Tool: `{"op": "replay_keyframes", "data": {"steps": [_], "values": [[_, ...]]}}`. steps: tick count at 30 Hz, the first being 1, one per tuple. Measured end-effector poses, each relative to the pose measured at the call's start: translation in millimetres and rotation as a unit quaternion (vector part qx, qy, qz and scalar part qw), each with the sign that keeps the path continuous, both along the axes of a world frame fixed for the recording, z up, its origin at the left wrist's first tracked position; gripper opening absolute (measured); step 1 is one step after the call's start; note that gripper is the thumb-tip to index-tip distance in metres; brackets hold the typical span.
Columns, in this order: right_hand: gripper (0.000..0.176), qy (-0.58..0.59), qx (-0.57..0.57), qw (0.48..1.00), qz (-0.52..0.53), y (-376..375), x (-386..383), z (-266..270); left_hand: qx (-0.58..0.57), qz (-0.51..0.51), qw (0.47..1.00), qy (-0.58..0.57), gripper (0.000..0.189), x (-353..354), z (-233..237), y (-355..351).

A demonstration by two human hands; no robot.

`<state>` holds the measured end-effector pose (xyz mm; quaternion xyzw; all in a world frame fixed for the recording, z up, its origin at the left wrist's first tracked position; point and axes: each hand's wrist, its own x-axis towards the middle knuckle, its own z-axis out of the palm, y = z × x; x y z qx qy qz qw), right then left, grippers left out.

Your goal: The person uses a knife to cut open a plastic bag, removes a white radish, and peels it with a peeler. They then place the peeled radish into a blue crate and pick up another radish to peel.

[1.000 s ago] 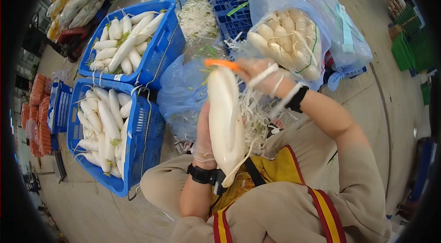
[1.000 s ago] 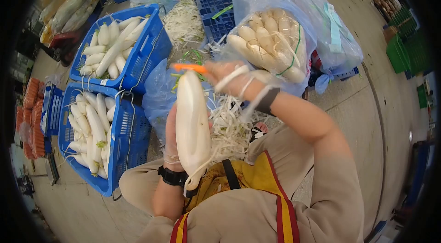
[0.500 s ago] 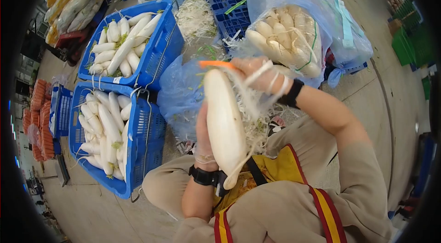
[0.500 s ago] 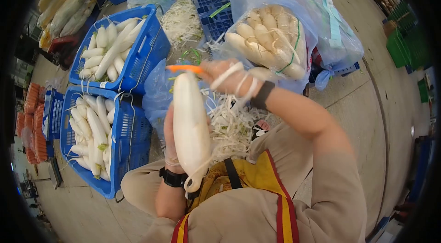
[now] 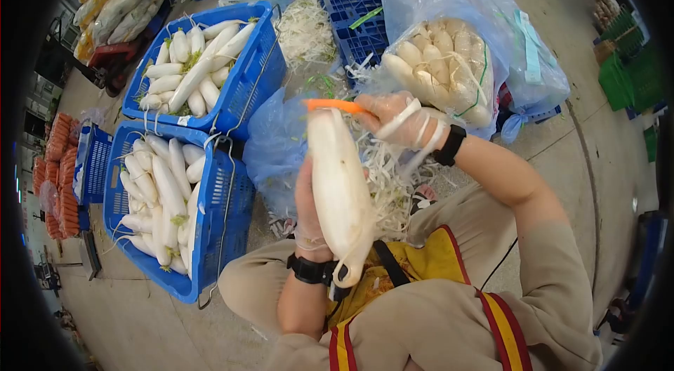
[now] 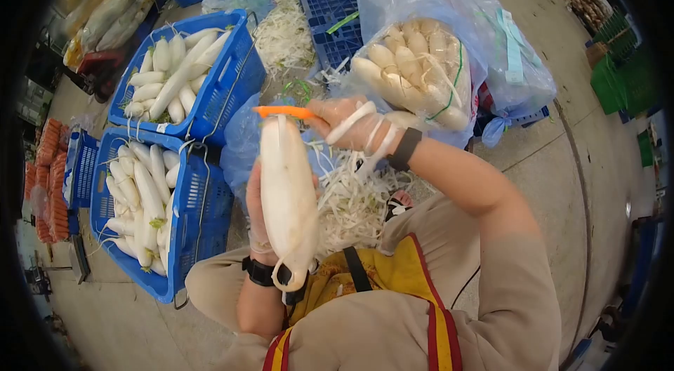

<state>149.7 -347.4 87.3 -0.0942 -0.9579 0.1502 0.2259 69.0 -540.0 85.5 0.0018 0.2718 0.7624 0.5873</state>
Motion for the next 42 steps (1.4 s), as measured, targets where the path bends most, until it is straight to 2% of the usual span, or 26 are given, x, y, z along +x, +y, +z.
{"op": "replay_keyframes", "data": {"steps": [1,3,5,7,8,10,12,13,15,17,18,19,21,22,24,25,26,29,31,33,34,36,37,39,41,42], "values": [[0.009,0.003,0.006,1.000,0.000,-0.4,2.7,-0.5,-0.017,-0.004,1.000,0.016,0.046,1.9,2.8,2.0],[0.012,0.014,-0.102,0.993,0.054,-17.9,18.8,-2.3,0.003,0.001,1.000,0.018,0.046,-3.7,6.7,2.8],[0.016,0.003,-0.085,0.975,0.205,-56.0,48.2,25.6,0.006,0.046,0.998,-0.038,0.050,-12.2,15.2,3.8],[0.020,-0.004,-0.107,0.956,0.271,-79.2,61.4,29.8,0.066,0.040,0.997,-0.026,0.050,-25.2,-0.7,3.9],[0.020,-0.001,-0.106,0.957,0.271,-76.5,55.7,29.1,0.111,0.025,0.993,-0.026,0.051,-27.3,-10.7,0.7],[0.016,-0.003,-0.070,0.977,0.200,-58.6,33.8,23.9,0.100,0.027,0.993,-0.050,0.051,-18.9,5.3,-0.9],[0.013,-0.033,-0.059,0.997,0.022,-14.5,-1.0,2.8,0.086,0.025,0.993,-0.078,0.051,-5.3,9.4,-1.7],[0.019,0.016,0.000,1.000,-0.013,8.4,-13.9,-8.9,0.053,0.011,0.997,-0.050,0.051,1.0,8.4,-2.0],[0.019,0.033,-0.088,0.996,-0.009,3.3,-5.0,6.2,0.022,-0.003,1.000,-0.013,0.051,-1.5,11.0,-3.2],[0.015,0.058,-0.105,0.988,0.101,-34.6,24.5,29.8,0.068,0.005,0.998,-0.002,0.050,-4.6,14.2,-2.9],[0.019,0.051,0.020,0.984,0.172,-48.9,40.4,33.3,0.066,0.022,0.997,-0.027,0.050,-12.0,10.8,-1.6],[0.019,0.052,0.024,0.983,0.175,-56.5,47.0,29.2,0.069,0.025,0.997,-0.024,0.050,-19.9,3.4,-3.2],[0.017,-0.008,-0.070,0.966,0.249,-62.9,56.4,23.2,0.155,-0.033,0.986,-0.049,0.050,-26.9,-11.2,-6.4],[0.006,-0.067,-0.057,0.978,0.187,-58.4,46.1,32.1,0.150,-0.035,0.987,-0.054,0.050,-20.0,-11.4,-7.0],[0.010,0.051,-0.043,0.996,0.051,-15.6,8.4,-5.0,0.021,0.003,0.999,-0.044,0.053,-5.2,-7.8,-3.4],[0.013,0.008,-0.002,1.000,0.006,8.0,-3.4,-6.2,0.024,-0.001,0.999,-0.044,0.053,-1.9,-6.7,-1.1],[0.011,0.015,-0.034,0.999,0.001,12.2,-0.6,-3.8,0.038,-0.019,0.999,-0.028,0.053,0.2,-5.9,-2.1],[0.008,-0.019,-0.156,0.986,0.052,-21.6,31.7,29.4,0.045,-0.002,0.999,-0.009,0.055,-11.3,4.4,1.4],[0.005,-0.004,-0.133,0.969,0.208,-57.0,59.5,39.2,0.028,0.028,0.999,-0.018,0.056,-18.1,-0.3,-3.2],[0.005,-0.014,-0.113,0.973,0.202,-58.8,55.3,30.7,0.087,-0.013,0.996,-0.004,0.054,-25.6,-13.1,-4.4],[0.006,-0.023,-0.091,0.976,0.194,-61.0,53.4,23.9,0.023,-0.005,0.999,-0.046,0.051,-23.4,-10.8,-3.2],[0.009,-0.073,-0.076,0.994,0.041,-22.4,13.0,5.0,-0.001,-0.007,0.998,-0.059,0.050,-3.0,4.8,-1.3],[0.015,-0.039,-0.041,0.998,0.036,-0.3,4.0,11.5,-0.016,-0.002,0.998,-0.065,0.048,5.1,10.5,1.3],[0.015,0.041,-0.072,0.995,0.052,22.4,-4.4,-15.1,0.001,-0.011,0.999,-0.035,0.048,1.3,8.7,3.8],[0.014,0.034,-0.036,0.991,0.123,-3.7,27.3,-14.9,-0.003,0.045,0.995,0.085,0.048,-2.9,12.4,4.6],[0.013,0.016,-0.047,0.985,0.168,-26.4,46.6,-4.9,-0.002,0.053,0.995,0.083,0.048,-8.0,9.8,2.7]]}}
